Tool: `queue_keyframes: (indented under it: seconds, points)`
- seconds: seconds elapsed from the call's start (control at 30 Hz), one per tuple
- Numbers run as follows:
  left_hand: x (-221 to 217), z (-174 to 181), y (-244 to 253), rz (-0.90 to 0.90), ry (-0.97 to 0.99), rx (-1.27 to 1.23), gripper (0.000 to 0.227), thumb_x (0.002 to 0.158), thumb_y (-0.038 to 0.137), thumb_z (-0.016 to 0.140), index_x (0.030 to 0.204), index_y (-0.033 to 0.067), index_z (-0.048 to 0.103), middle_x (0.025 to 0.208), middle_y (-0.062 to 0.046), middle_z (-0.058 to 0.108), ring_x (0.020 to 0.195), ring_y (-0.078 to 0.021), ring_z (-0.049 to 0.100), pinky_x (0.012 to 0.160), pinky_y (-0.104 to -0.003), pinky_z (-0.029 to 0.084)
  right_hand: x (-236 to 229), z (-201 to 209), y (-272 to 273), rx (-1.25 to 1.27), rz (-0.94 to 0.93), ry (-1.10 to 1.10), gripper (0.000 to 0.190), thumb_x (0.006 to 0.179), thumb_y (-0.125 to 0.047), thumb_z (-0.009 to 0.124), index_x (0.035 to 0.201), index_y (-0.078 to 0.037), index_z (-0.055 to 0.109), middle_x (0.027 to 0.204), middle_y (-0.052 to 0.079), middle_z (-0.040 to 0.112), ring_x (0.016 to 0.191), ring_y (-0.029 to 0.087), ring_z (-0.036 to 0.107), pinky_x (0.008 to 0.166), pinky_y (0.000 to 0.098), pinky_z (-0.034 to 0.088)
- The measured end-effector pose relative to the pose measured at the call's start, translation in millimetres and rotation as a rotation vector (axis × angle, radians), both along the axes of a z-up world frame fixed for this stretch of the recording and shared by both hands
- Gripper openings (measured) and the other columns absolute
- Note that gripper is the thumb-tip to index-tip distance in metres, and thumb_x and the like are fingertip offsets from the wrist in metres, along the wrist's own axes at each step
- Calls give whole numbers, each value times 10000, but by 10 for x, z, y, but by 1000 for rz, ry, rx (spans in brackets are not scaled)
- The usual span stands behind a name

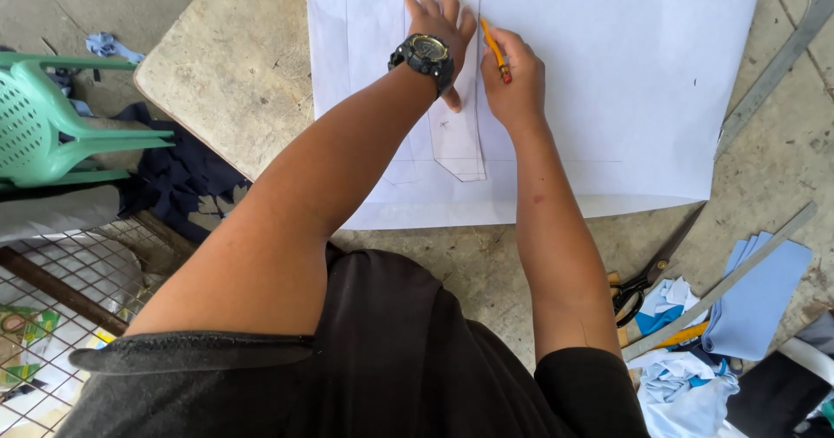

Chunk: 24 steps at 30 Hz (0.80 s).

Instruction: The person traces a pattern onto a large sheet of white paper using a pencil and a paper template. They carefully align the template and draw along its edges to create a design on the paper.

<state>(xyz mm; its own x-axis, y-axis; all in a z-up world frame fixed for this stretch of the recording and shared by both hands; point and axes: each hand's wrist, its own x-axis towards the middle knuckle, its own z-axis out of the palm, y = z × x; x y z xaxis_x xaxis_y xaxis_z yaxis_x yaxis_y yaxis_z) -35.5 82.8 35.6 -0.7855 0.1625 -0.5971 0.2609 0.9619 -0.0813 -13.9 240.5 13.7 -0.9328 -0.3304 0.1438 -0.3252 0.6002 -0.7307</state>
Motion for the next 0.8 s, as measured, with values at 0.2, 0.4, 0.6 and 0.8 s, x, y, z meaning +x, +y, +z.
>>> queue_keyframes:
  seconds: [0.2,0.4,0.6,0.8]
  points:
    - [48,-24,-52,-1,69,-4,1527,536,917,743,1628,134,17,1646,-265,32,1481,-546,103,1127,-695,295,118,-87,-16,-109,-35,27,264,1027,-168,540,1252,-58,624,1174,85,729,1083,225,705,884,338,572]
    - [98,37,-96,32,61,46,1490,586,924,720,1631,160,-18,1642,-218,-32,1483,-484,12,1040,-729,393,217,-223,-10,-145,-75,237,259,1010,-90,563,1254,-31,628,1187,135,714,1120,254,691,951,379,577]
    - [87,109,-67,46,33,21,1501,579,913,726,1629,163,-39,1655,-220,-38,1498,-491,26,1086,-734,334,58,-156,-57,-121,-76,156,273,982,-68,585,1245,-82,654,1178,105,708,1113,235,680,934,359,583]
    - [118,143,1,76,-46,6,1605,525,903,767,1627,165,-136,1652,-226,-165,1496,-506,-97,1124,-766,220,-83,-48,-9,-17,-23,102,260,998,-191,595,1239,-120,660,1118,110,708,1038,255,688,860,380,563]
